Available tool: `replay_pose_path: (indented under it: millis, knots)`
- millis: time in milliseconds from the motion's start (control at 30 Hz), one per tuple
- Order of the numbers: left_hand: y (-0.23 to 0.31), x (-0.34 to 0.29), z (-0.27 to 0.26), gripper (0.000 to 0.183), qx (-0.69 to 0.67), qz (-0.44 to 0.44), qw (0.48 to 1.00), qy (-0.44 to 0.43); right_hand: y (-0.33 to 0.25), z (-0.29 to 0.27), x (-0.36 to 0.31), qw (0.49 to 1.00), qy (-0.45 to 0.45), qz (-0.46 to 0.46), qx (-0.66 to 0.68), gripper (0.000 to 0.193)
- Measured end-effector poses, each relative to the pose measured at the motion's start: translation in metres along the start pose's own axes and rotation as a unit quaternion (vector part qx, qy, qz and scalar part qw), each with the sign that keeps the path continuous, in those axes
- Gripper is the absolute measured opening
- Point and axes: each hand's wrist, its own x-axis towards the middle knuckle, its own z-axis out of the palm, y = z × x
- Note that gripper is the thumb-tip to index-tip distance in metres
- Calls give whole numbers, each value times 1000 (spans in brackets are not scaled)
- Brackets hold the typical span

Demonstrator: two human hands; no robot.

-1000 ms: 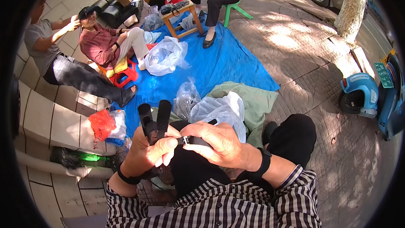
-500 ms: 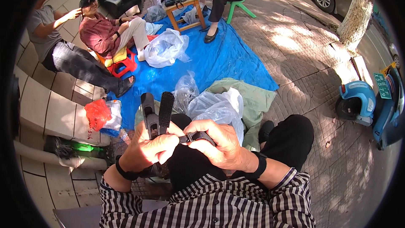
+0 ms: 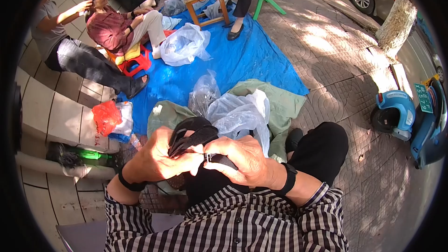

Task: The recorder is shown assembling or inspecting small black plastic components, possibly for footwear or related gear.

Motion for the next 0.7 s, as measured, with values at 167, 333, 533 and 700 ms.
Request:
replay_pose_path:
  millis: [167, 333, 533, 700]
  knots:
    - [8, 10, -10, 22, -16, -91, 994, -55, -2, -4, 2, 1000, -2, 9, -18, 28]
    - [-6, -3, 1, 10, -167, -112, 979, -22, -4, 4, -7, 999, 23, 29, 5, 27]
    - [-6, -10, 8, 8, -170, -116, 979, -5, -10, 0, -8, 998, 16, 53, -2, 28]
    - [-8, -15, 12, 8, -153, -119, 981, -7, -12, 4, -14, 998, 27, 61, 10, 28]
